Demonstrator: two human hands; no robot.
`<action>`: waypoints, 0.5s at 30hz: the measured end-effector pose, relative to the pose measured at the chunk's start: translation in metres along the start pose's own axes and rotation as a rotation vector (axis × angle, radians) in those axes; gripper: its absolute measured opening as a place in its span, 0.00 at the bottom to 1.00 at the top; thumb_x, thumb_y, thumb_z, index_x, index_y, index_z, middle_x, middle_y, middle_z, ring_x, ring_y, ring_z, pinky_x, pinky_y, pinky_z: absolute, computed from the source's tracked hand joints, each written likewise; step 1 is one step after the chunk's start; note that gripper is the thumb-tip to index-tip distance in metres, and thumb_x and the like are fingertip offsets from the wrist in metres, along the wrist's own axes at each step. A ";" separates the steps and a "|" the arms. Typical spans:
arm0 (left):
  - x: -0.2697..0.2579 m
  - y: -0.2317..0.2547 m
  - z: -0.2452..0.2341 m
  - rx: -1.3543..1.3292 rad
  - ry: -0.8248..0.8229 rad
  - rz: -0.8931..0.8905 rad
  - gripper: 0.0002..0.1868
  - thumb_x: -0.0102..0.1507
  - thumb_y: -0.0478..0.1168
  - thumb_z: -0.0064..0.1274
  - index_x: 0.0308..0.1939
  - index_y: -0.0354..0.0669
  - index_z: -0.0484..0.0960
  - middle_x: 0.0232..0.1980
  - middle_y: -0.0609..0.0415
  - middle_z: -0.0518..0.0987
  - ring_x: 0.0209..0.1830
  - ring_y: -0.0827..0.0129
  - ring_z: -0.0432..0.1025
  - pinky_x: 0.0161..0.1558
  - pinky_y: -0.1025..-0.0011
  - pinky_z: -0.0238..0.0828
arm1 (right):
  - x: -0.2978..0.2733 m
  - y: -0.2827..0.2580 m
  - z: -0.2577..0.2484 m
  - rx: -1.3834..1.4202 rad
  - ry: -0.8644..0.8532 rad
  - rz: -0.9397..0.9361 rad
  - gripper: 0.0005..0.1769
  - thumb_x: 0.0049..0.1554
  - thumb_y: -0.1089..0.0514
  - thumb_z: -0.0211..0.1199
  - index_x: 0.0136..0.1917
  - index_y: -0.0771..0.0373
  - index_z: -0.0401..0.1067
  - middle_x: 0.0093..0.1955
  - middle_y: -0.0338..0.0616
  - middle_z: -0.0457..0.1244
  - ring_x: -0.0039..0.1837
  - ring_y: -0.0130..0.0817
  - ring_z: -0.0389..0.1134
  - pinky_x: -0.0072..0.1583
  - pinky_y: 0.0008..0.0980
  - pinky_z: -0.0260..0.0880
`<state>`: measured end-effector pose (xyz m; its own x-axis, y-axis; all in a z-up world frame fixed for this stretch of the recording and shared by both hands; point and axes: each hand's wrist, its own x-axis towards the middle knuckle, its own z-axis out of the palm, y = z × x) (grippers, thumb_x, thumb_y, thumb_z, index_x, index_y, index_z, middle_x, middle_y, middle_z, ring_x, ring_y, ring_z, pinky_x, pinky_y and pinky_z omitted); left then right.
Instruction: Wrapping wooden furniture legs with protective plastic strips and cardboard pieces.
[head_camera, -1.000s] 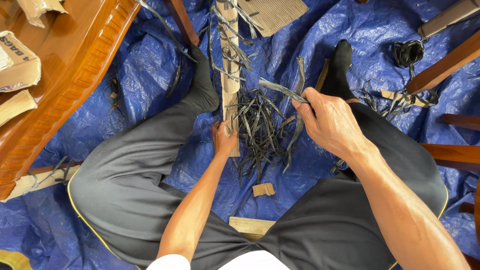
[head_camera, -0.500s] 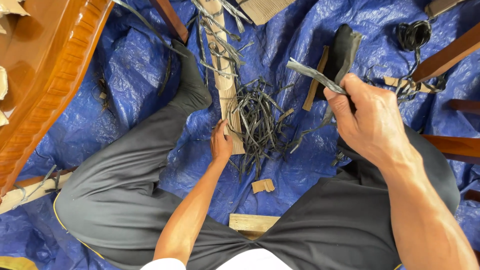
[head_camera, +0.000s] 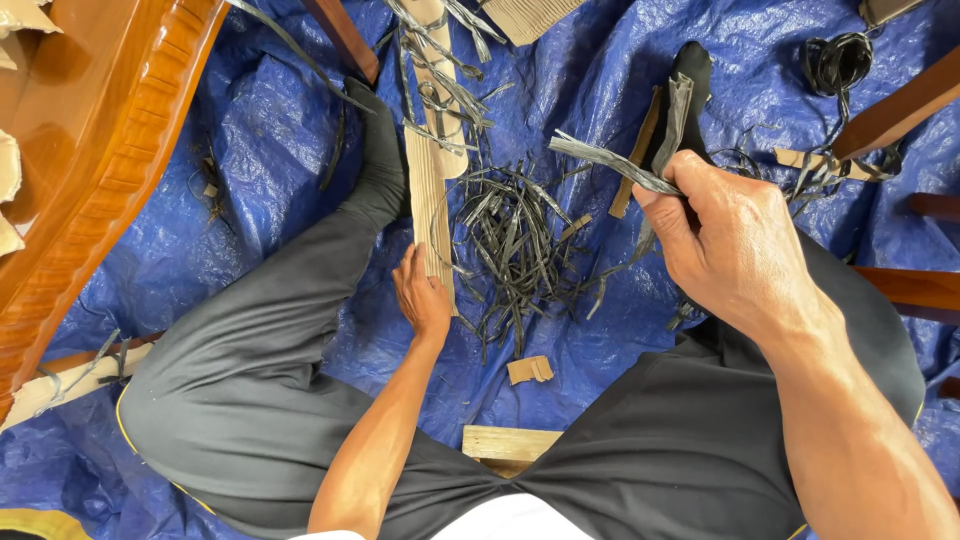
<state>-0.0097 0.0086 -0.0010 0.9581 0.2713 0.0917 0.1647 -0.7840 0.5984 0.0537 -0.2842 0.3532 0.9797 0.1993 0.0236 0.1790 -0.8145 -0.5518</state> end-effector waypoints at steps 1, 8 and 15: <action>-0.001 0.001 -0.003 0.031 -0.028 -0.009 0.34 0.54 0.22 0.49 0.67 0.38 0.74 0.70 0.46 0.72 0.61 0.45 0.67 0.62 0.55 0.64 | 0.000 0.000 0.000 -0.005 0.003 -0.012 0.16 0.69 0.55 0.59 0.42 0.67 0.66 0.28 0.50 0.59 0.30 0.44 0.62 0.35 0.42 0.60; -0.003 0.020 -0.014 0.088 -0.148 -0.014 0.36 0.54 0.25 0.55 0.69 0.38 0.71 0.76 0.41 0.59 0.63 0.47 0.65 0.62 0.54 0.64 | 0.001 0.000 0.000 0.004 -0.003 0.000 0.16 0.68 0.55 0.58 0.42 0.67 0.65 0.27 0.50 0.59 0.30 0.45 0.63 0.35 0.42 0.60; 0.032 0.023 0.038 -0.066 -0.148 0.183 0.39 0.62 0.37 0.57 0.75 0.35 0.60 0.79 0.31 0.52 0.74 0.38 0.57 0.70 0.50 0.58 | -0.004 0.004 0.002 0.002 -0.004 0.010 0.16 0.68 0.56 0.59 0.41 0.67 0.65 0.28 0.51 0.59 0.30 0.46 0.63 0.35 0.43 0.60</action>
<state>0.0342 -0.0224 -0.0145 0.9952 0.0396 0.0890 -0.0260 -0.7729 0.6340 0.0505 -0.2869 0.3490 0.9809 0.1937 0.0146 0.1693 -0.8152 -0.5539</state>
